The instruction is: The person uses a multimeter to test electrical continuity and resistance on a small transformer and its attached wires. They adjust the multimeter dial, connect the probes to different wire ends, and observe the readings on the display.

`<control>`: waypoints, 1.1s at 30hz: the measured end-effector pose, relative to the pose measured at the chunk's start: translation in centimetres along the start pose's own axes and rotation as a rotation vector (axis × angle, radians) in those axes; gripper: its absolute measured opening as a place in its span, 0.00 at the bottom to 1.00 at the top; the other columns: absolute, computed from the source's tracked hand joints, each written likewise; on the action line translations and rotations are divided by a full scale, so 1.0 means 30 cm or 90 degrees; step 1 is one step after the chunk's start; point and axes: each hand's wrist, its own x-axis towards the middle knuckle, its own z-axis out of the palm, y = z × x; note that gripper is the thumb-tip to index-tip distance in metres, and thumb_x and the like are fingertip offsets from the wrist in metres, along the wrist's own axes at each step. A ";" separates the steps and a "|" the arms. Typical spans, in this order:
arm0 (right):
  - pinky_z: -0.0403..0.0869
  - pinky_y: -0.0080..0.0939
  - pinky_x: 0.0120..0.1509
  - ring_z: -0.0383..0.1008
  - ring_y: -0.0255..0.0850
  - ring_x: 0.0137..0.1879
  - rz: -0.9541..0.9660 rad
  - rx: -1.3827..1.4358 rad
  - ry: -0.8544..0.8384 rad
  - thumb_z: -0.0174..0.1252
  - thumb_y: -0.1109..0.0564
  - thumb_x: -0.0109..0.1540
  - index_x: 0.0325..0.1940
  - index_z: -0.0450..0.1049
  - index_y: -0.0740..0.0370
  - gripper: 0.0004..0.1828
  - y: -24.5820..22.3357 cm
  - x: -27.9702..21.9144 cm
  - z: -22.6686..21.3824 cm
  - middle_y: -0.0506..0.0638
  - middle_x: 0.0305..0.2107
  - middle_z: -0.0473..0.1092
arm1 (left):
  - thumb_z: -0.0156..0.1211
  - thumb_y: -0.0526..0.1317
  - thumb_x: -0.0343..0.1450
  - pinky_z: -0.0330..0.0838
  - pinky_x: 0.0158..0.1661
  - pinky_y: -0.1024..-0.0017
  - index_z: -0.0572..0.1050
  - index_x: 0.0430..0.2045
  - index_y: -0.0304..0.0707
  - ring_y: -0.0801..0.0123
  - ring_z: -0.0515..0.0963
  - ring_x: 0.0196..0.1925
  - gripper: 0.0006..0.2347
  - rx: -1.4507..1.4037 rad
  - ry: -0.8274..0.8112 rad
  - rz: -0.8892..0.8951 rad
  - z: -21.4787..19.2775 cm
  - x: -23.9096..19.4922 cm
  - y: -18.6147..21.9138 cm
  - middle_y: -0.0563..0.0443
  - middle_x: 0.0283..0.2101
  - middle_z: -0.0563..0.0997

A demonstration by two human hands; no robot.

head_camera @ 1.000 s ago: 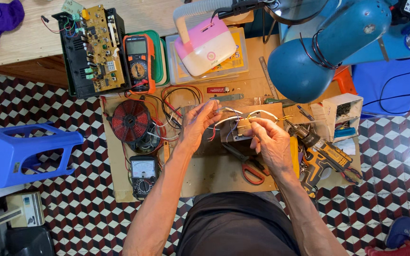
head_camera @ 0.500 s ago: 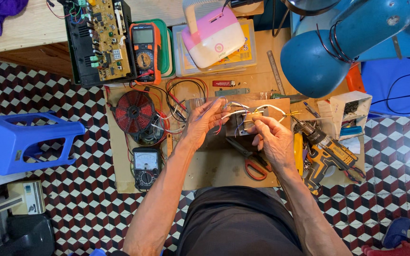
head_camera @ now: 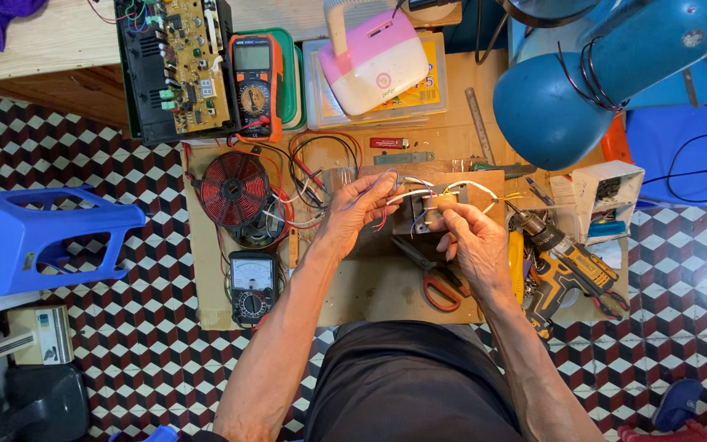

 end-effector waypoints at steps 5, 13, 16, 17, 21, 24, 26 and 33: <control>0.68 0.26 0.29 0.70 0.29 0.28 0.001 -0.004 -0.001 0.53 0.56 0.69 0.53 0.76 0.68 0.14 0.008 0.002 -0.004 0.52 0.33 0.77 | 0.63 0.48 0.72 0.78 0.47 0.76 0.78 0.53 0.35 0.73 0.83 0.46 0.20 -0.022 -0.013 0.001 -0.006 0.004 -0.009 0.50 0.46 0.83; 0.68 0.26 0.30 0.70 0.30 0.28 -0.002 -0.009 -0.006 0.53 0.56 0.69 0.53 0.76 0.68 0.14 0.011 0.003 -0.007 0.52 0.34 0.77 | 0.62 0.47 0.73 0.79 0.48 0.75 0.77 0.55 0.34 0.72 0.83 0.47 0.19 -0.032 -0.022 0.005 -0.009 0.003 -0.008 0.50 0.46 0.83; 0.68 0.26 0.30 0.71 0.30 0.29 0.000 -0.008 -0.005 0.53 0.56 0.69 0.53 0.76 0.68 0.14 0.010 0.003 -0.007 0.52 0.33 0.77 | 0.62 0.45 0.73 0.80 0.50 0.74 0.76 0.55 0.33 0.71 0.83 0.48 0.19 -0.065 -0.031 0.001 -0.004 0.008 -0.007 0.49 0.47 0.83; 0.68 0.26 0.30 0.71 0.30 0.29 0.000 -0.006 -0.006 0.53 0.56 0.69 0.53 0.76 0.68 0.14 0.009 0.003 -0.007 0.52 0.33 0.77 | 0.62 0.45 0.73 0.80 0.50 0.74 0.76 0.55 0.32 0.71 0.83 0.49 0.19 -0.082 -0.034 0.001 -0.001 0.012 -0.006 0.48 0.48 0.83; 0.69 0.26 0.30 0.70 0.29 0.29 0.008 -0.015 -0.006 0.53 0.55 0.69 0.52 0.76 0.68 0.14 0.004 0.002 -0.005 0.51 0.33 0.77 | 0.62 0.41 0.74 0.80 0.51 0.72 0.75 0.54 0.29 0.69 0.83 0.49 0.17 -0.141 -0.053 0.010 0.006 0.019 0.001 0.46 0.48 0.83; 0.68 0.26 0.30 0.70 0.30 0.29 0.010 -0.006 -0.003 0.53 0.56 0.69 0.52 0.77 0.67 0.14 0.001 0.002 -0.004 0.51 0.33 0.77 | 0.60 0.40 0.74 0.78 0.50 0.74 0.75 0.54 0.31 0.69 0.84 0.49 0.16 -0.135 -0.040 0.001 0.007 0.011 0.010 0.46 0.47 0.84; 0.68 0.26 0.30 0.70 0.30 0.29 0.009 -0.008 -0.003 0.53 0.56 0.69 0.52 0.77 0.67 0.14 0.002 0.001 -0.004 0.51 0.33 0.77 | 0.60 0.40 0.74 0.78 0.51 0.75 0.75 0.54 0.30 0.70 0.84 0.48 0.16 -0.128 -0.039 0.002 0.010 0.008 0.015 0.46 0.47 0.84; 0.68 0.26 0.30 0.70 0.29 0.29 0.001 0.004 -0.009 0.53 0.56 0.69 0.51 0.76 0.68 0.13 0.014 0.003 -0.010 0.51 0.33 0.77 | 0.64 0.38 0.72 0.79 0.50 0.74 0.75 0.54 0.28 0.70 0.84 0.46 0.17 -0.130 -0.037 0.008 0.013 0.012 0.013 0.45 0.45 0.84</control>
